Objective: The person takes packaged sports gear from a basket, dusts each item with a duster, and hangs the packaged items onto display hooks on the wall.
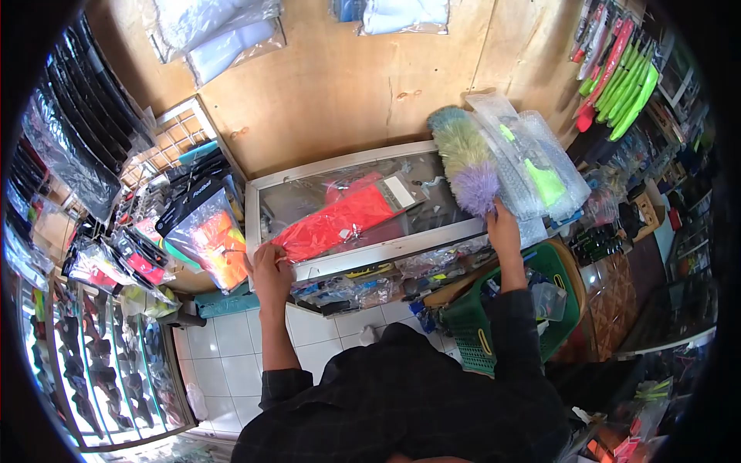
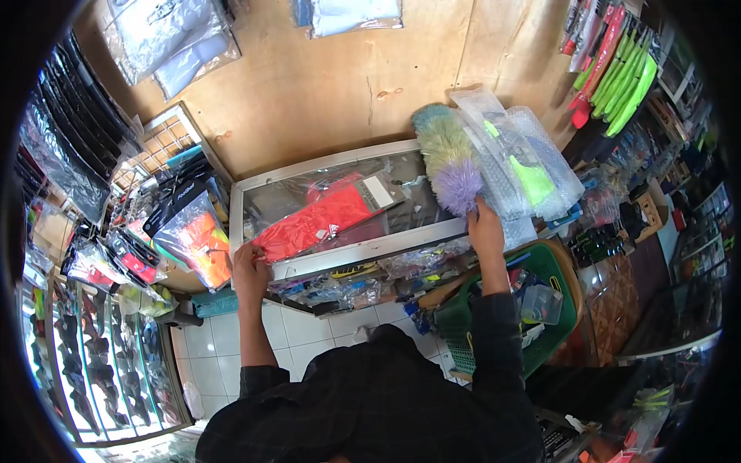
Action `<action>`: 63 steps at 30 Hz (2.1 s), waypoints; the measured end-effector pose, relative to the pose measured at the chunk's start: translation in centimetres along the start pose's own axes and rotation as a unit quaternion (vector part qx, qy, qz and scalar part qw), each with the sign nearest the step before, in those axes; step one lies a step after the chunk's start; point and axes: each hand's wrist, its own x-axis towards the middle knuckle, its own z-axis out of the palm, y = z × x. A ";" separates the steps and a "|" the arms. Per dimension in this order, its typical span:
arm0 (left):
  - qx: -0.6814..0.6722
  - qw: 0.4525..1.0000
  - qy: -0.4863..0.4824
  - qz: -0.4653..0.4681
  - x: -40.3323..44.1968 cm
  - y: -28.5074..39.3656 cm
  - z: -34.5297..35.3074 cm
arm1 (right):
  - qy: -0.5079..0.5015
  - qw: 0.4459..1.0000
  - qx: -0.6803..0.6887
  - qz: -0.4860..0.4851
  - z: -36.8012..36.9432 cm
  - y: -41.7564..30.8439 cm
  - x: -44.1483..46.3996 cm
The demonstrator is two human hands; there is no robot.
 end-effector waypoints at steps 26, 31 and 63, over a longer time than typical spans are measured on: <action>-0.100 0.891 -0.329 0.297 4.7 19.8 6.0 | -0.132 0.913 0.387 -0.005 -4.2 -2.7 -10.6; -0.328 0.759 -0.483 0.288 0.2 27.7 1.7 | -0.129 0.829 0.539 -0.074 -10.0 -4.0 -10.5; -0.465 0.714 -0.061 0.520 17.4 71.3 11.0 | 0.406 0.875 0.130 -0.227 -39.8 1.7 18.3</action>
